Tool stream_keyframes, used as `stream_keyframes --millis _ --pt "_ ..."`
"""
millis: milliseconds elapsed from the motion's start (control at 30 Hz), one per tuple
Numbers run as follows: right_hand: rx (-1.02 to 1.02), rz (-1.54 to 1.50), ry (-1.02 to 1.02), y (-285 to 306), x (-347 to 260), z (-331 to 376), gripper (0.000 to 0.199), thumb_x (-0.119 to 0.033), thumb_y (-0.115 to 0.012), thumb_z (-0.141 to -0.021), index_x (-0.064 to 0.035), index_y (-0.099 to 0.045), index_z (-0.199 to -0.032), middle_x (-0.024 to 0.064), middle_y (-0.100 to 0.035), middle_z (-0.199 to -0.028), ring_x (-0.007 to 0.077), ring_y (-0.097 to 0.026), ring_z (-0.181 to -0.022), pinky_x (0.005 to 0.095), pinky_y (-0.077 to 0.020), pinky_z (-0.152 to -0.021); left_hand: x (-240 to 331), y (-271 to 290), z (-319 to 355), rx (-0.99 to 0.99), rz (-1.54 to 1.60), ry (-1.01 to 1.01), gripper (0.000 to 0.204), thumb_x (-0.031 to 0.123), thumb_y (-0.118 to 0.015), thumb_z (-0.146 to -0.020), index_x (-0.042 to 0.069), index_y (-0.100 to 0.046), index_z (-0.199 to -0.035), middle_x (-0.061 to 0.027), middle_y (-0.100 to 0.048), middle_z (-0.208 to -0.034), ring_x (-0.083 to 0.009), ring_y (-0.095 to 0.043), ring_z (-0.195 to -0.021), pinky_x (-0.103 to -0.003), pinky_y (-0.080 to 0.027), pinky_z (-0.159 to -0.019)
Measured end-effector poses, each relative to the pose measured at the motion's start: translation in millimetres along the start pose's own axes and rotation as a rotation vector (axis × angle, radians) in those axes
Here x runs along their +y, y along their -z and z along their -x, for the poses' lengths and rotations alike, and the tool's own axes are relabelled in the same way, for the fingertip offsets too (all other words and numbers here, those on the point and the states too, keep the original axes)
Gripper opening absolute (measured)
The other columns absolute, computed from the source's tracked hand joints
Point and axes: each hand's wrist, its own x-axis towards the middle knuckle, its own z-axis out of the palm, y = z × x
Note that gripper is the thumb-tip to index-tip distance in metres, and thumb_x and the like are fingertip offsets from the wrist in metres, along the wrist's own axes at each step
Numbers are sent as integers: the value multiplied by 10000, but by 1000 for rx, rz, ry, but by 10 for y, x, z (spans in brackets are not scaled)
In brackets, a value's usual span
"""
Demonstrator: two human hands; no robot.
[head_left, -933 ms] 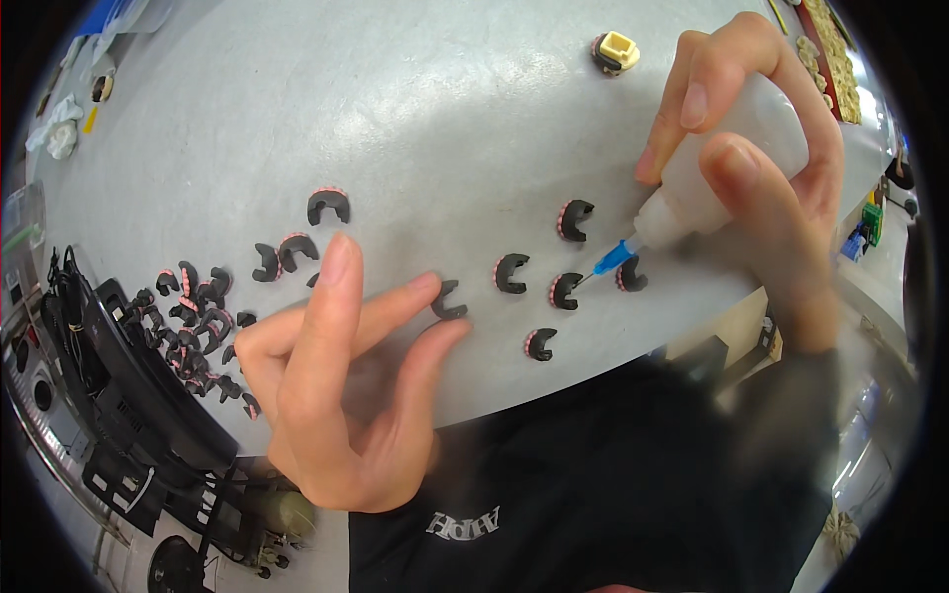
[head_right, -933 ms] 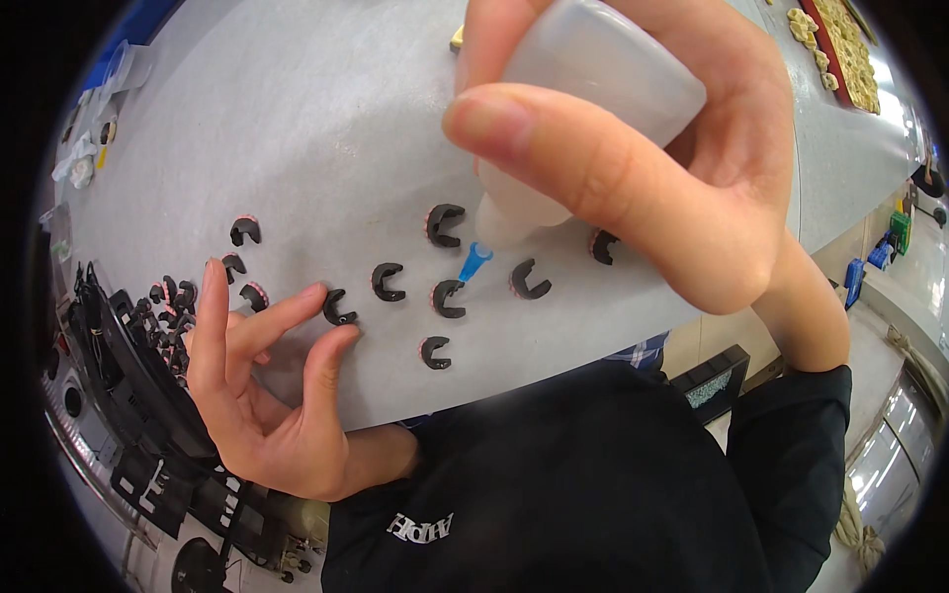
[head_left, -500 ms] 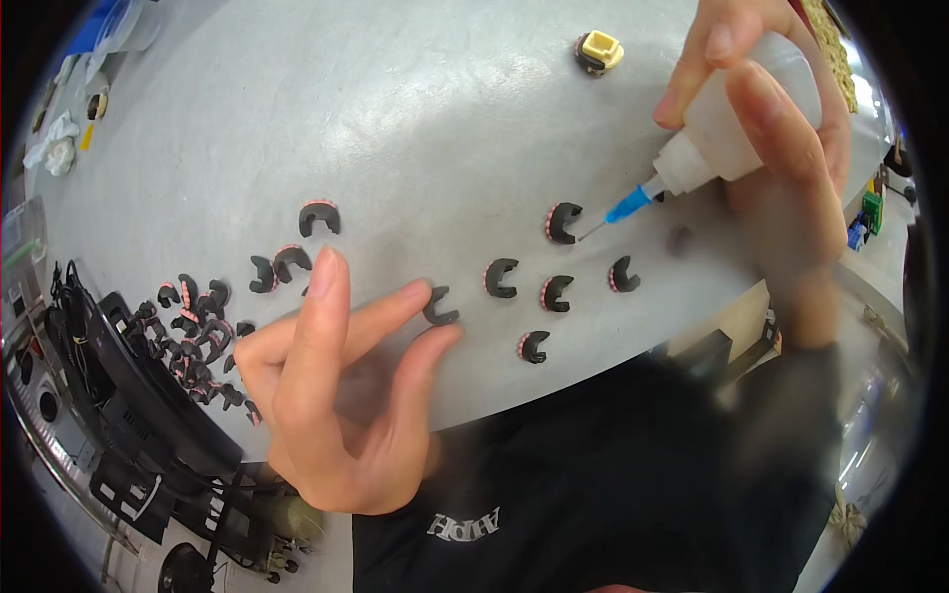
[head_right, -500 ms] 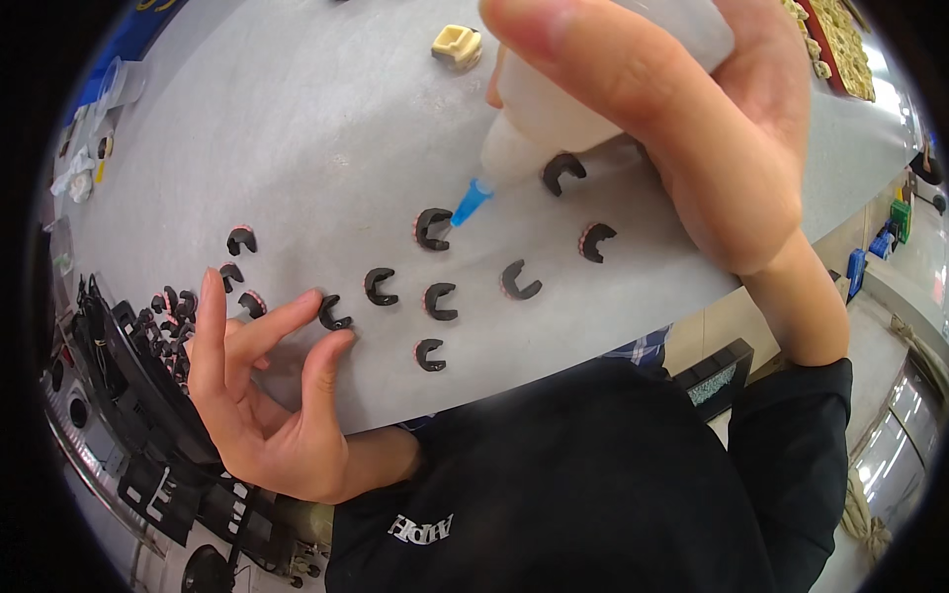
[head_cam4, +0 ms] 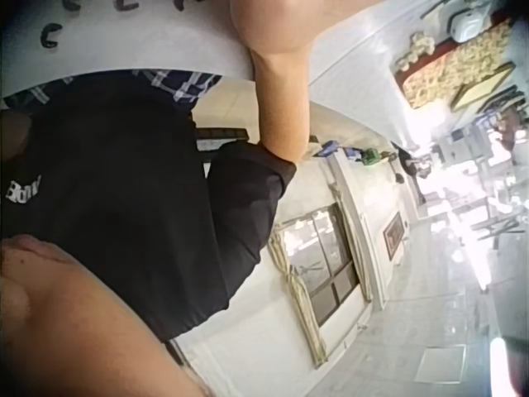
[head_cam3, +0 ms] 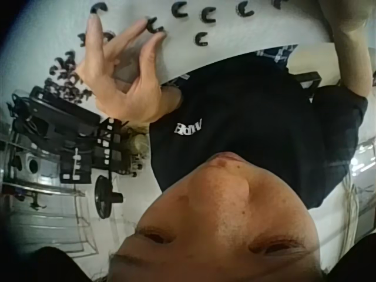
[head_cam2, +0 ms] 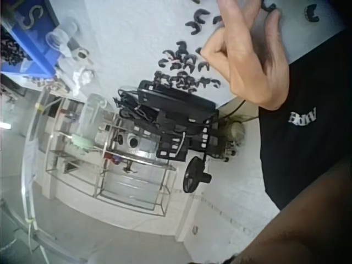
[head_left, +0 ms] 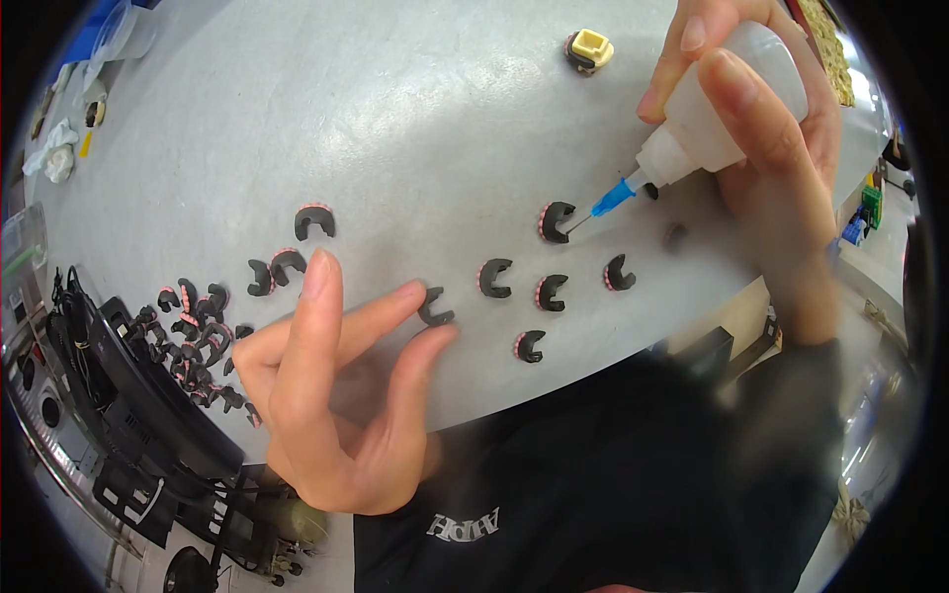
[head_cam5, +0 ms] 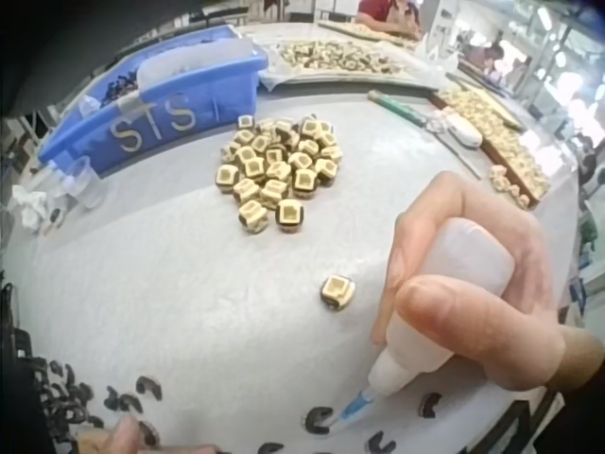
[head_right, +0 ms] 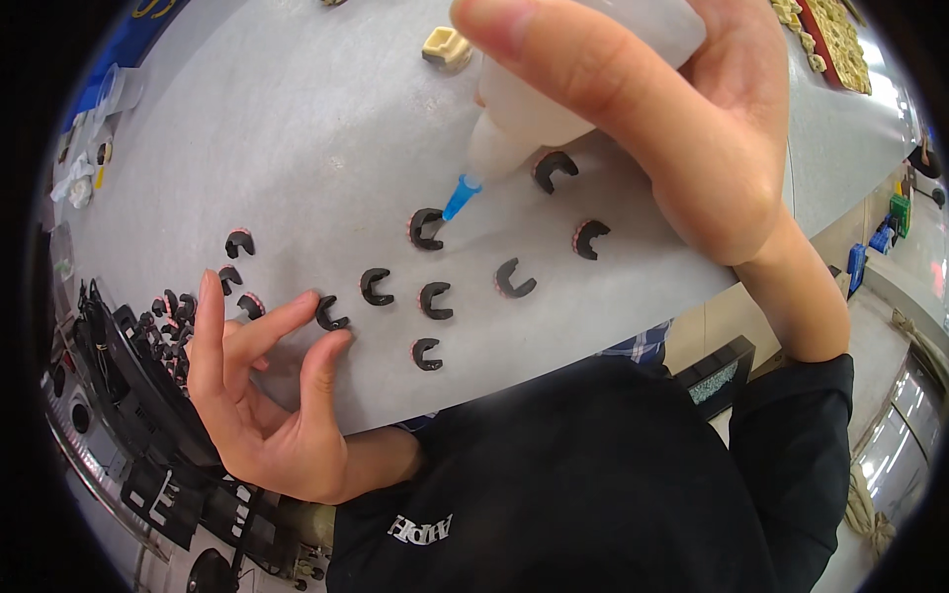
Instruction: The person applies adhesive from a squeeze bottle onto small curved pieces, then attaches the curved pieces onto small square blocks by hand. The person wipes their hands with a tissue and continues assembling additional blocks.
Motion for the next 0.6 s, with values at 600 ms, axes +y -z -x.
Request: stream_keyframes --millis 600 --pt "-35 -45 184 49 -58 22 276 -271 -645 -782 -44 -512 -868 101 -605 -657 158 -604 -623 286 -486 -633 30 -41 -12 69 49 7 631 -63 -769 -572 -89 -523 -1153 -125 -687 -781 -165 -423 -736 -229 -379 -645"
